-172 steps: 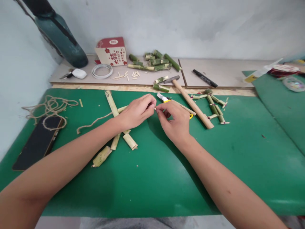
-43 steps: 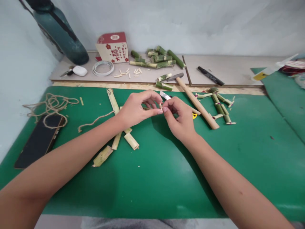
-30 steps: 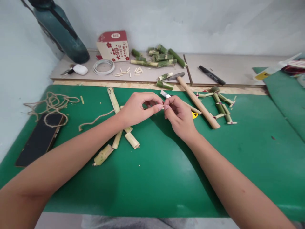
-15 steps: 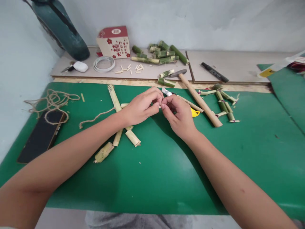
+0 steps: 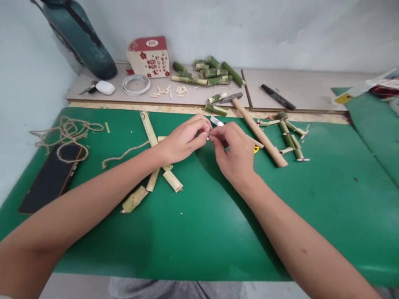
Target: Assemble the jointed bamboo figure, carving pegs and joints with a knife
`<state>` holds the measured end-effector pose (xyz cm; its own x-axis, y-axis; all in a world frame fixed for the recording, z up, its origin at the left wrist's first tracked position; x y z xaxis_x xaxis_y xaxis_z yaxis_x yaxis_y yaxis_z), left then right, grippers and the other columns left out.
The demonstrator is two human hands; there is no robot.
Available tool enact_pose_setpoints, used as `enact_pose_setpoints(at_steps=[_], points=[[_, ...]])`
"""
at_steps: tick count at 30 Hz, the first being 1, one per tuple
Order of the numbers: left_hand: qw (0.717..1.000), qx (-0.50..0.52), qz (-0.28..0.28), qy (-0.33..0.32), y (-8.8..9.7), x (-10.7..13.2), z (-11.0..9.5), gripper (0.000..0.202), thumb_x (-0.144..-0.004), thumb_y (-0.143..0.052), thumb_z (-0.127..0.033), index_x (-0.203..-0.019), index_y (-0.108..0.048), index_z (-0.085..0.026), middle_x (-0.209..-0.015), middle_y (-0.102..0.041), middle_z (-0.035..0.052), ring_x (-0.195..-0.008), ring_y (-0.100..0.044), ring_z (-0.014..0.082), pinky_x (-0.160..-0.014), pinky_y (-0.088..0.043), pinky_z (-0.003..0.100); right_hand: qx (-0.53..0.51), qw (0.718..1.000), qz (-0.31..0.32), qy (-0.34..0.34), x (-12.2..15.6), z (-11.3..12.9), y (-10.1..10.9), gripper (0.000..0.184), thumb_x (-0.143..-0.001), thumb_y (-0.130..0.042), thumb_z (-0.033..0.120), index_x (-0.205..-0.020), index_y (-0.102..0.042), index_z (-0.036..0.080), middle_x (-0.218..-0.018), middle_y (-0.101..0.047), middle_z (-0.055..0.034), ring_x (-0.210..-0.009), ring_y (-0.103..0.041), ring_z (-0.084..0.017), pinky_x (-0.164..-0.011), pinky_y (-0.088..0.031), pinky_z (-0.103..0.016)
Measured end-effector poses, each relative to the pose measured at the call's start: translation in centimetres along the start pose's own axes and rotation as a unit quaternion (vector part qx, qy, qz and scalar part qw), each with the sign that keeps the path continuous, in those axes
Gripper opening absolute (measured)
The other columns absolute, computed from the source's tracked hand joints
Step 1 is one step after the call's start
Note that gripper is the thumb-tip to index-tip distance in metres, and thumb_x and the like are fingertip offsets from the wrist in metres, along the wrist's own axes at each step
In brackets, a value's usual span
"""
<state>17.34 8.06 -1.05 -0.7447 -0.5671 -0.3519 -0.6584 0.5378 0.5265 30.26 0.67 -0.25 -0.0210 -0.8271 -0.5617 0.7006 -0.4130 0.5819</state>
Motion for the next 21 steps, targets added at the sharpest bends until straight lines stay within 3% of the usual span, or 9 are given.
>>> enact_pose_setpoints(at_steps=[5, 13, 17, 21], points=[[0.999, 0.030, -0.017, 0.011, 0.1, 0.0, 0.3, 0.015, -0.101, -0.051, -0.021, -0.086, -0.050, -0.021, -0.104, -0.060, 0.0078, -0.093, -0.057, 0.0180, -0.085, -0.050, 0.032, 0.052, 0.998, 0.003, 0.041, 0.0, 0.8, 0.1, 0.015, -0.102, -0.056, 0.020, -0.094, -0.068, 0.025, -0.090, -0.073, -0.0073, -0.074, -0.064, -0.021, -0.067, -0.047, -0.036], [0.999, 0.027, -0.011, 0.031, 0.3, 0.0, 0.1, 0.020, -0.107, -0.049, -0.031, -0.092, -0.055, -0.019, -0.103, -0.059, 0.0065, -0.089, -0.056, 0.0168, -0.080, -0.047, 0.030, -0.017, 0.999, -0.042, 0.028, 0.2, 0.6, 0.7, 0.013, -0.098, -0.062, 0.018, -0.096, -0.074, 0.023, -0.085, -0.074, -0.0042, -0.067, -0.064, -0.016, -0.062, -0.052, -0.031], [0.998, 0.037, -0.004, 0.048, 0.2, 0.2, 0.3, 0.022, -0.108, -0.047, -0.034, -0.095, -0.056, -0.019, -0.104, -0.059, 0.0063, -0.088, -0.056, 0.0165, -0.080, -0.047, 0.030, -0.101, 0.990, -0.045, -0.083, 0.3, -0.4, 0.4, 0.012, -0.095, -0.065, 0.023, -0.090, -0.076, 0.022, -0.079, -0.073, -0.0020, -0.060, -0.060, -0.014, -0.057, -0.050, -0.030], [0.997, 0.043, 0.002, 0.060, 0.0, 0.2, 0.4, 0.021, -0.108, -0.048, -0.033, -0.095, -0.056, -0.019, -0.104, -0.058, 0.0054, -0.087, -0.055, 0.0156, -0.079, -0.047, 0.030, -0.230, 0.945, -0.040, -0.228, 0.7, -1.7, -0.5, 0.012, -0.089, -0.072, 0.032, -0.088, -0.077, 0.021, -0.074, -0.072, -0.0007, -0.053, -0.058, -0.012, -0.051, -0.047, -0.027]])
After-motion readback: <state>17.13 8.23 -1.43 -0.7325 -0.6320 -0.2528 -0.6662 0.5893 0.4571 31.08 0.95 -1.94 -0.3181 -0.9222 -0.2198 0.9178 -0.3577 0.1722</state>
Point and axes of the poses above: each hand's wrist, its own x-axis away from the middle knuckle, its own y-axis out of the back of the hand, z = x × y, the point moved 6 cm from there along -x, towards the middle knuckle
